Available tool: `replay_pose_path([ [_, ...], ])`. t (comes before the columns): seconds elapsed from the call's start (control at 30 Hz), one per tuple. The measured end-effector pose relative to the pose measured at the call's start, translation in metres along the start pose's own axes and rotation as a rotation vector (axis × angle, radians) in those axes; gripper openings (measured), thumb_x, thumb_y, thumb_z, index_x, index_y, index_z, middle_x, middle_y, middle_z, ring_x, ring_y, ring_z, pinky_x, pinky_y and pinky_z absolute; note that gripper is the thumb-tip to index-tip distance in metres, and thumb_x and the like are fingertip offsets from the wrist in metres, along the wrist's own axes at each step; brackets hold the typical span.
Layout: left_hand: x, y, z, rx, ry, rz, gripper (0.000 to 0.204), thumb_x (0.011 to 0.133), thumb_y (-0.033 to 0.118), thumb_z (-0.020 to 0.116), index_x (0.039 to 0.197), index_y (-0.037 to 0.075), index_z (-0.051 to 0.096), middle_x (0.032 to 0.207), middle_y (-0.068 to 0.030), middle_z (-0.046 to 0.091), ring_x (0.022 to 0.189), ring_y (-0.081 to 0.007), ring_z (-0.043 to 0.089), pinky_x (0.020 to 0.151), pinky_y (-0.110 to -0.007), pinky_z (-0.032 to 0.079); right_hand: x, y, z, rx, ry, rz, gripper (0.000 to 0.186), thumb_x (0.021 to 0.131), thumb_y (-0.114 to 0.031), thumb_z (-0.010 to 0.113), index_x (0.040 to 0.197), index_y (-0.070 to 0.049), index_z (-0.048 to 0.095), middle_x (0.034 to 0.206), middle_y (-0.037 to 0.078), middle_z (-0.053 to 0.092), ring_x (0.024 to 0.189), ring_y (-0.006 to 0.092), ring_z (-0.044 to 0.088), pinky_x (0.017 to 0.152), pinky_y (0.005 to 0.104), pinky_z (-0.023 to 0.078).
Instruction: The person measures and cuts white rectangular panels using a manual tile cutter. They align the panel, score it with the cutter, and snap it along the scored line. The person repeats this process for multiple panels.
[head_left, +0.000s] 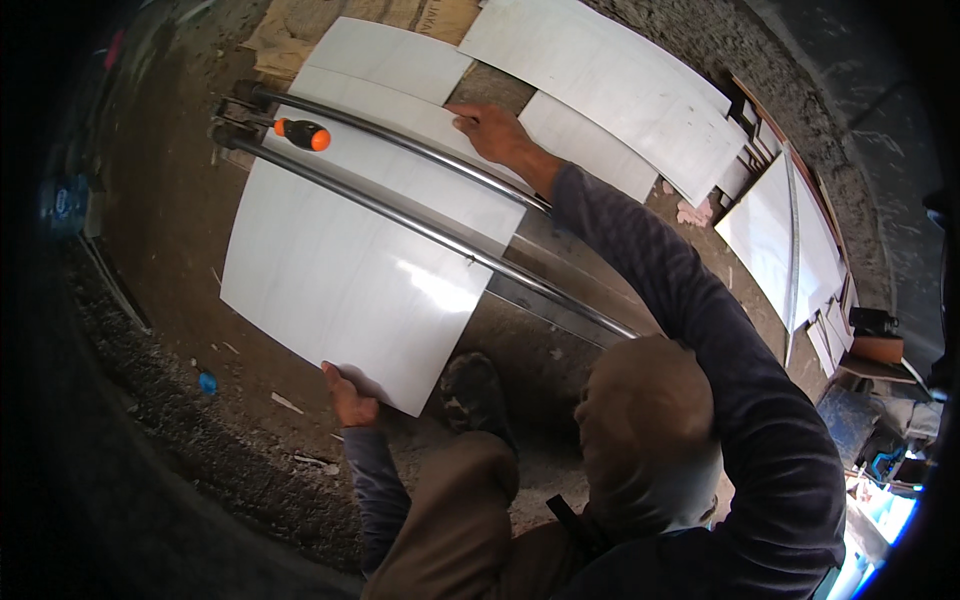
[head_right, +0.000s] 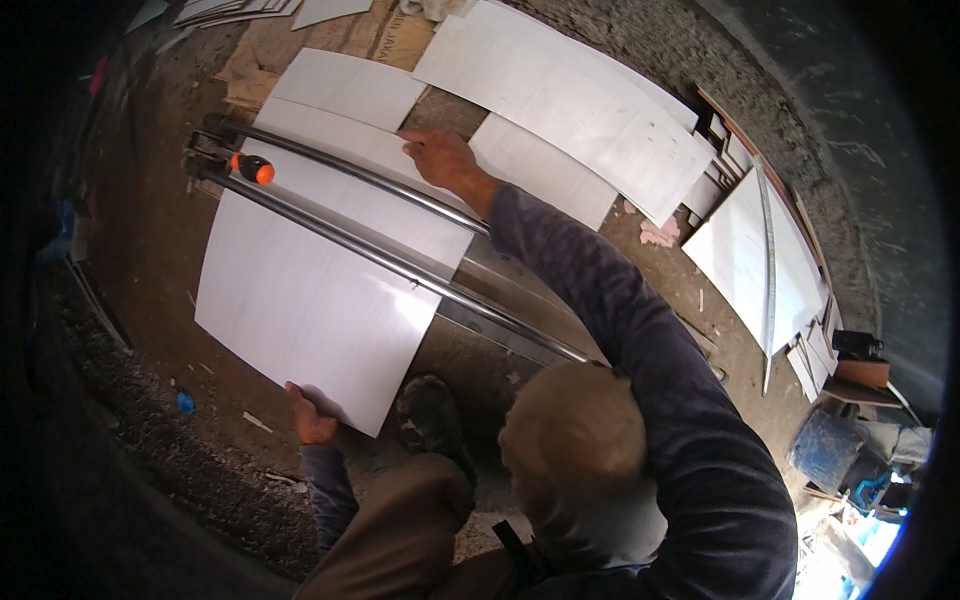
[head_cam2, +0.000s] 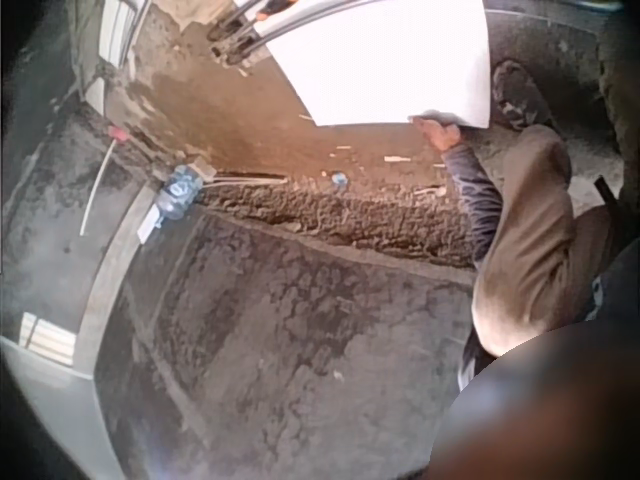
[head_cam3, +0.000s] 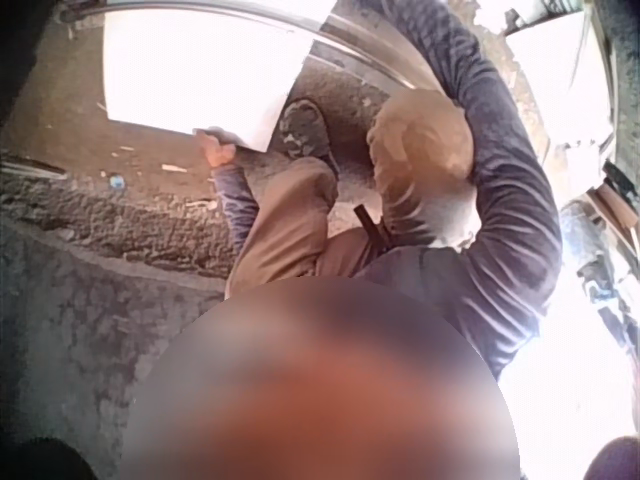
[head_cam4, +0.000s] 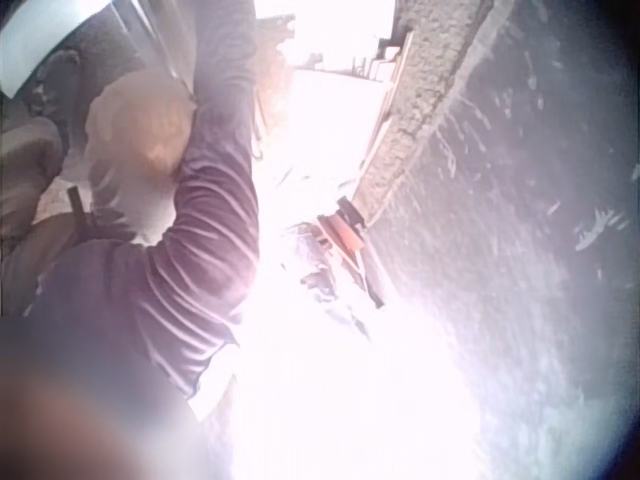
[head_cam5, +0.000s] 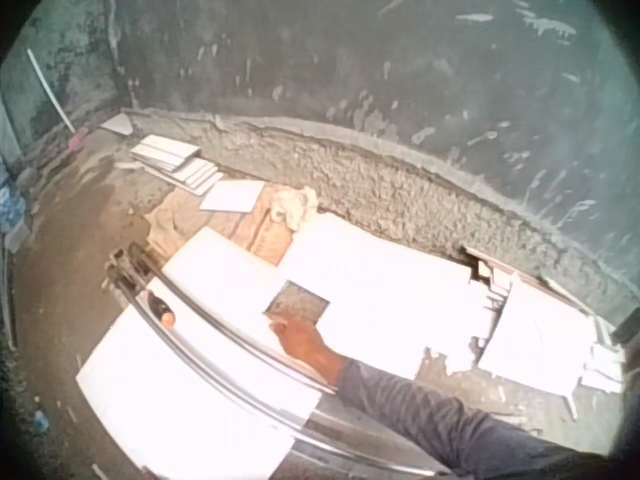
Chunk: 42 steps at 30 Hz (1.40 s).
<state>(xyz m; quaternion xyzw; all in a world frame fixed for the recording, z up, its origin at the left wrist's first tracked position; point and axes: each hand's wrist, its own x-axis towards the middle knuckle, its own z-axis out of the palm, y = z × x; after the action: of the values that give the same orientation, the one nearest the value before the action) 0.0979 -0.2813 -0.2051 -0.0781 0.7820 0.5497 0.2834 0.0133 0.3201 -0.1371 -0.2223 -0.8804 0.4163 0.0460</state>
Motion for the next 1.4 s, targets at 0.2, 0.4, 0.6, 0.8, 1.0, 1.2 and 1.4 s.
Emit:
replay_pose_path([
  [0.2,-0.014,0.065,0.054,-0.465,0.272,-0.168,0.076,0.102,0.065,0.045,0.145,0.002,0.047,0.133,-0.0091,0.059,0.116,-0.0251,0.058,0.099,-0.042,0.05,0.0,-0.008,-0.005,0.144,-0.012,-0.063,0.035,0.102,-0.021,0.056,0.134,-0.012,0.066,0.122,0.022,0.069,0.111,0.0358,0.068,0.098,0.0406,0.051],
  [0.4,-0.014,0.104,0.071,-0.644,0.41,-0.279,0.076,0.103,0.059,0.049,0.149,0.0,0.042,0.144,-0.016,0.051,0.125,-0.0296,0.055,0.106,-0.043,0.047,-0.001,-0.013,-0.008,0.174,-0.029,0.017,0.035,0.102,-0.024,0.059,0.134,-0.012,0.066,0.125,0.021,0.069,0.116,0.0337,0.067,0.097,0.0375,0.052],
  [0.6,-0.016,0.101,0.068,-0.598,0.404,-0.294,0.073,0.105,0.055,0.049,0.152,0.0,0.039,0.149,-0.0156,0.048,0.13,-0.0289,0.052,0.11,-0.042,0.044,-0.001,-0.008,-0.005,0.166,-0.032,0.035,0.036,0.102,-0.025,0.06,0.135,-0.013,0.066,0.124,0.021,0.069,0.115,0.0335,0.068,0.095,0.0382,0.052],
  [0.8,-0.023,0.101,0.068,-0.753,0.279,-0.165,0.065,0.105,0.051,0.051,0.145,0.001,0.045,0.144,-0.0113,0.052,0.128,-0.0256,0.052,0.11,-0.04,0.043,-0.017,-0.024,-0.006,-0.039,0.164,-0.176,0.034,0.102,-0.025,0.059,0.132,-0.011,0.067,0.117,0.024,0.069,0.107,0.0394,0.067,0.092,0.0444,0.053],
  [1.0,-0.054,0.108,0.068,-0.607,0.337,-0.215,0.047,0.104,0.042,0.057,0.135,0.008,0.056,0.133,-0.0076,0.058,0.12,-0.0236,0.056,0.098,-0.044,0.05,-0.019,-0.027,-0.007,-0.058,0.176,-0.182,0.033,0.102,-0.024,0.059,0.131,-0.012,0.067,0.107,0.025,0.067,0.101,0.0436,0.065,0.087,0.0505,0.052],
  [1.2,-0.087,0.111,0.073,-0.507,0.276,-0.364,0.029,0.102,0.033,0.059,0.121,0.011,0.064,0.115,-0.0055,0.065,0.106,-0.021,0.06,0.087,-0.045,0.053,-0.017,-0.025,-0.007,-0.295,0.147,-0.114,0.035,0.102,-0.03,0.058,0.133,-0.018,0.066,0.11,0.019,0.062,0.105,0.0394,0.059,0.086,0.0531,0.049],
  [1.4,-0.091,0.095,0.076,-0.495,0.284,-0.27,0.02,0.1,0.021,0.061,0.113,0.007,0.065,0.1,-0.0021,0.065,0.086,-0.0155,0.063,0.077,-0.035,0.055,-0.012,-0.025,-0.006,-0.437,0.084,-0.117,0.037,0.103,-0.034,0.055,0.138,-0.024,0.062,0.12,0.019,0.061,0.113,0.0386,0.058,0.092,0.0554,0.047],
])
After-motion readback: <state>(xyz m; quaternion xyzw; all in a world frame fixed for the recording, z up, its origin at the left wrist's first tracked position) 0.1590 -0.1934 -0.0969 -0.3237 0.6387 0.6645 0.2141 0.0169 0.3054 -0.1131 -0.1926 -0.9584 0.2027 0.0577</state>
